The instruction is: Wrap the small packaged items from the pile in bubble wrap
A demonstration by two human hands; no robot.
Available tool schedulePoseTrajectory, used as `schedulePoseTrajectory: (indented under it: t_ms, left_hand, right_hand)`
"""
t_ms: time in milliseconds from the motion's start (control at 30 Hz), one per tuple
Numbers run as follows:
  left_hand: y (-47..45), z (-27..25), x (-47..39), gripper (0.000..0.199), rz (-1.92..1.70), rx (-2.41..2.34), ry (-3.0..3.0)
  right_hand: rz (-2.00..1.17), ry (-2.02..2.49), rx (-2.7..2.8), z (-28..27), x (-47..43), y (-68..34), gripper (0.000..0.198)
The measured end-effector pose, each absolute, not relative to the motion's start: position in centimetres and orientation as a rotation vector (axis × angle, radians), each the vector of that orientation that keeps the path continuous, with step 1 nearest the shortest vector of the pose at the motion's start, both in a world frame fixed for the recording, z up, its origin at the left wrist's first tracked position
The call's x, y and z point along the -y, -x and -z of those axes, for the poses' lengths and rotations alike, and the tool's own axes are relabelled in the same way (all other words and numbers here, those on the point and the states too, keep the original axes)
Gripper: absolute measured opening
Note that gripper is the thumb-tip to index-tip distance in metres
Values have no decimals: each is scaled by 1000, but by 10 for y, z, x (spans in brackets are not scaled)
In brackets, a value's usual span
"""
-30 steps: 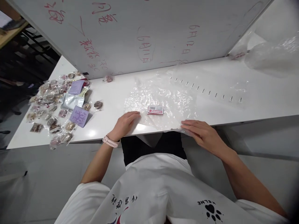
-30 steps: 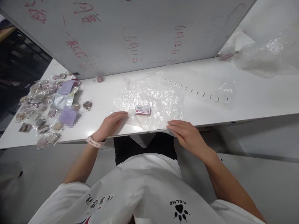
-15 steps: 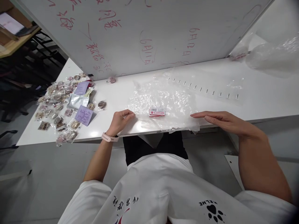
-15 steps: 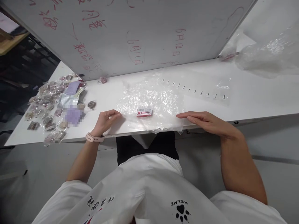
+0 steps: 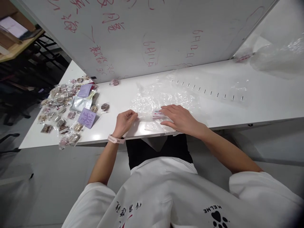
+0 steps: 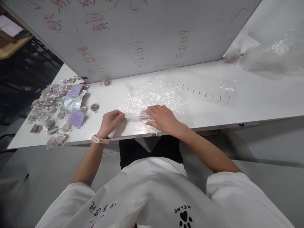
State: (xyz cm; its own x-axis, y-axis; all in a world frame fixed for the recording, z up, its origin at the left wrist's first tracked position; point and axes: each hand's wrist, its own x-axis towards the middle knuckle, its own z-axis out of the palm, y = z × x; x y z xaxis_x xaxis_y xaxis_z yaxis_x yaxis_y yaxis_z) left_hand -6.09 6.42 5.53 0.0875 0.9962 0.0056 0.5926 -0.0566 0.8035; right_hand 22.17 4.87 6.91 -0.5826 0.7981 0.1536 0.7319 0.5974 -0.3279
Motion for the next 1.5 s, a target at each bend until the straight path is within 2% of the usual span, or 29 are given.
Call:
schedulePoseTrajectory:
  t_ms: [167,400,533,600,733,900,1033,1133,1233,1300,1367,1500]
  left_hand:
    - [61,-56,-62,29,-791,-1538,-1726]
    - [59,-47,-66,26,-796,-1659,-1777]
    - [43,-32,-59,14,-1119,-1880,-2114]
    - [28,-24,-51,15,-1254,-1718,-2369]
    - [-4,-15,-43,26,-946,-1158,-2692]
    - [-12,-10,-56,28,-735,-1164,-2813]
    - [-3,-7,-59,33,-663,-1155,-2856]
    - [-4,-9,-58,30,-669,-1172,-2845]
    - [-8,-12,-63,25,-663,-1185,-2786]
    - [-10,-15,-70,26,-639,-1169,-2738]
    - [-10,-18,-76,29,-606,-1160,-2679]
    - [-7,-23,-86,15,-573,-1175,-2536]
  right_hand:
    - [-628,1183,2537,-50,-83,-227,29]
    - [-652,1069,2512,-42,-93,-230,36]
    - [-612,1100,2567,-48,-95,-227,34]
    - [-603,1103,2573,-50,-96,-227,32]
    - [-615,1113,2575,-54,-97,-225,28]
    - [-519,1288,2664,-65,-92,-224,24]
    - [-262,1423,2693,-69,-75,-243,40]
    - [-368,1428,2593,-62,-67,-268,48]
    - [-608,1552,2396,-52,-70,-289,48]
    - [-655,1629,2349,-48,-74,-293,45]
    - [-456,1659,2387,-49,-75,-288,40]
    - [237,1572,2298,-59,-64,-260,31]
